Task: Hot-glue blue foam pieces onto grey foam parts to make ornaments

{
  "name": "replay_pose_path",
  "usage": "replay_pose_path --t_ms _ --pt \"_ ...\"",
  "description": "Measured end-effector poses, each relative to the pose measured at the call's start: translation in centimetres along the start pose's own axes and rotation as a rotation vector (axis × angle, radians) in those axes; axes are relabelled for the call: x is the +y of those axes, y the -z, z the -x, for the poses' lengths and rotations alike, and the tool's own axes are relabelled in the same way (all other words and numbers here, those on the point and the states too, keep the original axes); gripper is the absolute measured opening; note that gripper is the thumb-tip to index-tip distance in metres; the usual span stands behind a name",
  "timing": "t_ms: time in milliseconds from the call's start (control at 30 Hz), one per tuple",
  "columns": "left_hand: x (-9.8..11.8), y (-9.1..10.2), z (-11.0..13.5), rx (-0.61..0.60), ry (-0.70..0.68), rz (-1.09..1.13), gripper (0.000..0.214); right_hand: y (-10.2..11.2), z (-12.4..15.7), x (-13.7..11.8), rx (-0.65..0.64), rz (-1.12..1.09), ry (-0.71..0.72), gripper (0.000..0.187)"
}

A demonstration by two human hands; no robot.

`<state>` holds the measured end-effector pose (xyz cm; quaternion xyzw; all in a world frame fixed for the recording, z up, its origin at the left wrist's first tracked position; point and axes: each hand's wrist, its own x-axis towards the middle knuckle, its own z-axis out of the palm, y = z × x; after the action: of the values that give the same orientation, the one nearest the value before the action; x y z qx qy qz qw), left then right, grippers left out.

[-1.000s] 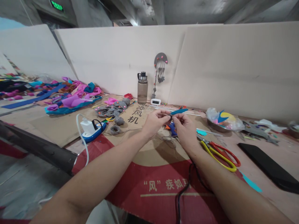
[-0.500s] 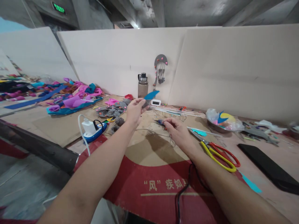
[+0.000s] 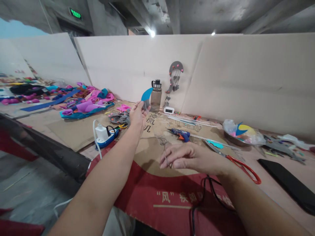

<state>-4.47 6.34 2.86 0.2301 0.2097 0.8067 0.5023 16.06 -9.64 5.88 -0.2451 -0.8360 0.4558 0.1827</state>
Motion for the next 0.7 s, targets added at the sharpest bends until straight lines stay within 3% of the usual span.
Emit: replay_pose_path --t_ms 33,67,133,200,267,400,467,633,700 --pt "-0.2 -0.1 0.2 -0.012 0.013 -0.008 0.012 0.6 0.0 0.9 0.077 0.041 -0.045 0.029" --pt "-0.4 -0.2 0.5 -0.031 0.025 -0.013 0.012 1.3 0.0 2.1 0.248 0.083 -0.122 0.032" --pt "-0.6 -0.5 1.1 -0.085 0.049 -0.030 0.013 2.7 0.2 5.3 0.712 0.192 -0.307 0.039" --pt "-0.7 -0.8 1.8 -0.140 0.067 -0.058 0.014 3.6 0.4 8.5 0.909 0.417 -0.482 0.034" --pt "-0.9 -1.2 2.6 -0.185 0.079 -0.090 0.015 3.6 0.4 11.0 0.915 0.587 -0.624 0.034" --pt "-1.4 -1.8 4.2 -0.270 0.090 -0.161 0.018 2.2 -0.5 13.0 0.857 0.813 -0.654 0.022" --pt "-1.6 -2.0 4.8 -0.295 0.110 -0.185 0.019 2.0 -0.7 12.9 0.913 0.764 -0.643 0.017" --pt "-1.7 -2.0 5.2 -0.290 0.164 -0.207 0.015 3.6 0.0 11.3 1.169 0.363 -0.549 0.038" --pt "-1.9 -1.9 5.1 -0.279 0.188 -0.229 0.014 4.2 0.5 10.5 1.224 0.259 -0.546 0.038"
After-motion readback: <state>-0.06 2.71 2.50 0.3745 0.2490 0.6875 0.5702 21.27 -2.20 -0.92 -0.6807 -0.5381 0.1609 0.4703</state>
